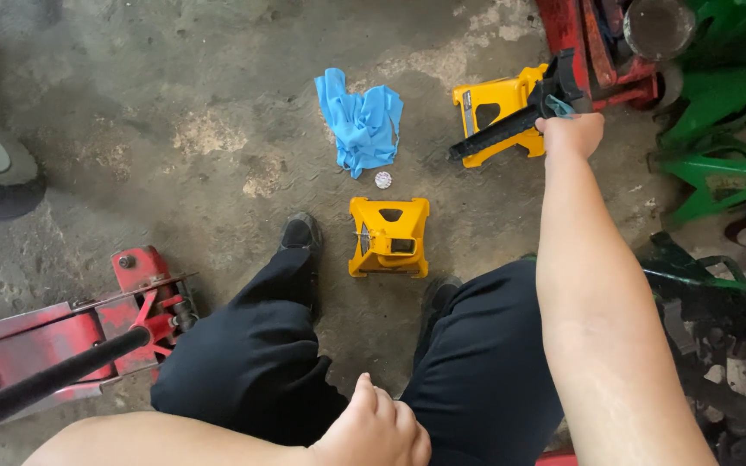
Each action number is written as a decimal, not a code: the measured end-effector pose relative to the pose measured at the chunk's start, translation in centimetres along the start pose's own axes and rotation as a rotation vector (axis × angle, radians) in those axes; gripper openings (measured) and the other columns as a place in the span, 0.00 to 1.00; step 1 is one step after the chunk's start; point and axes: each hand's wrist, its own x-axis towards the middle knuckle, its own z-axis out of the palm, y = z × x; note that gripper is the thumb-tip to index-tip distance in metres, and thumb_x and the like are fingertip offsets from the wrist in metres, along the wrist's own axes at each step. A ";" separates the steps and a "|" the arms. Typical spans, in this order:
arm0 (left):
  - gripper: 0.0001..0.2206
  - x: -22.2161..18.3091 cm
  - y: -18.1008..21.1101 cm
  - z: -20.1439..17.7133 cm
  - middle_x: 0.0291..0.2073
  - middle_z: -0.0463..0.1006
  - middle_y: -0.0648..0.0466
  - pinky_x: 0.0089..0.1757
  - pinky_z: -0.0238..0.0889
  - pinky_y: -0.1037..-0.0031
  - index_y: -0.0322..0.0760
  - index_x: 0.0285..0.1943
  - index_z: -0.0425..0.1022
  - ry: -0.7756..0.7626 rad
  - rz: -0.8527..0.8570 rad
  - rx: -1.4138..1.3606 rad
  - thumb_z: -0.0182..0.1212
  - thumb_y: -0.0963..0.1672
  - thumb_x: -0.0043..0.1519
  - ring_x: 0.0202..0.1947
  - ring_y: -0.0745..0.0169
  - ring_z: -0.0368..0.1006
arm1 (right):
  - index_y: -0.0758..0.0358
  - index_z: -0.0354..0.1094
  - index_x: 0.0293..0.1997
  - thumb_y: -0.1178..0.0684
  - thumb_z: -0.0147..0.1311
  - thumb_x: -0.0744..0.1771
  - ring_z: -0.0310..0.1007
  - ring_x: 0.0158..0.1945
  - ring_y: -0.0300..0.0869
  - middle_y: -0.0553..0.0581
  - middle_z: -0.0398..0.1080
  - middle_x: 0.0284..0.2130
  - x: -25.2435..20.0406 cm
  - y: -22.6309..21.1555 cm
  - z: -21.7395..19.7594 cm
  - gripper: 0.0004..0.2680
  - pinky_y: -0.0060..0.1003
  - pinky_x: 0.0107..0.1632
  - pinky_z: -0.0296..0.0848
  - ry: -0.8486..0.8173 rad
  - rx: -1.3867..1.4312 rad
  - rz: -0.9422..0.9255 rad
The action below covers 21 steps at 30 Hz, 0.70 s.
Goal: Cleaning and inspecting automotive jack stands in a garage setting.
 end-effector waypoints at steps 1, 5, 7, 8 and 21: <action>0.14 0.1 -0.2 -0.5 0.31 0.77 0.35 0.41 0.67 0.30 0.37 0.51 0.77 -0.001 0.002 0.001 0.50 0.47 0.68 0.31 0.26 0.78 | 0.66 0.64 0.37 0.60 0.75 0.53 0.77 0.42 0.47 0.61 0.75 0.38 0.3 0.3 0.0 0.19 0.41 0.46 0.75 0.001 0.001 0.001; 0.15 0.2 -0.7 -1.5 0.33 0.78 0.33 0.41 0.66 0.29 0.36 0.52 0.78 -0.028 0.029 -0.059 0.50 0.48 0.66 0.32 0.25 0.78 | 0.67 0.62 0.36 0.66 0.68 0.53 0.76 0.36 0.43 0.59 0.72 0.34 3.2 3.7 1.4 0.16 0.40 0.38 0.74 -0.104 0.270 0.007; 0.15 0.1 -0.7 -1.4 0.33 0.78 0.32 0.41 0.66 0.29 0.36 0.53 0.78 -0.018 0.036 -0.064 0.50 0.48 0.65 0.32 0.25 0.78 | 0.69 0.61 0.35 0.68 0.65 0.54 0.75 0.34 0.42 0.57 0.70 0.32 4.7 5.3 2.2 0.15 0.41 0.34 0.73 -0.153 0.353 0.008; 0.15 0.1 -0.7 -1.2 0.33 0.78 0.33 0.41 0.66 0.29 0.36 0.53 0.78 -0.029 0.035 -0.061 0.51 0.48 0.66 0.32 0.25 0.78 | 0.72 0.62 0.34 0.68 0.62 0.55 0.73 0.32 0.42 0.56 0.70 0.31 4.9 5.5 2.3 0.12 0.42 0.31 0.69 -0.179 0.357 0.020; 0.14 -1.0 -0.7 -0.7 0.32 0.77 0.34 0.41 0.67 0.30 0.36 0.51 0.78 0.011 0.042 -0.021 0.52 0.48 0.65 0.31 0.26 0.77 | 0.68 0.70 0.40 0.62 0.54 0.58 0.76 0.32 0.46 0.60 0.74 0.35 -0.6 -2.7 -3.3 0.10 0.42 0.29 0.76 -0.209 -0.024 0.221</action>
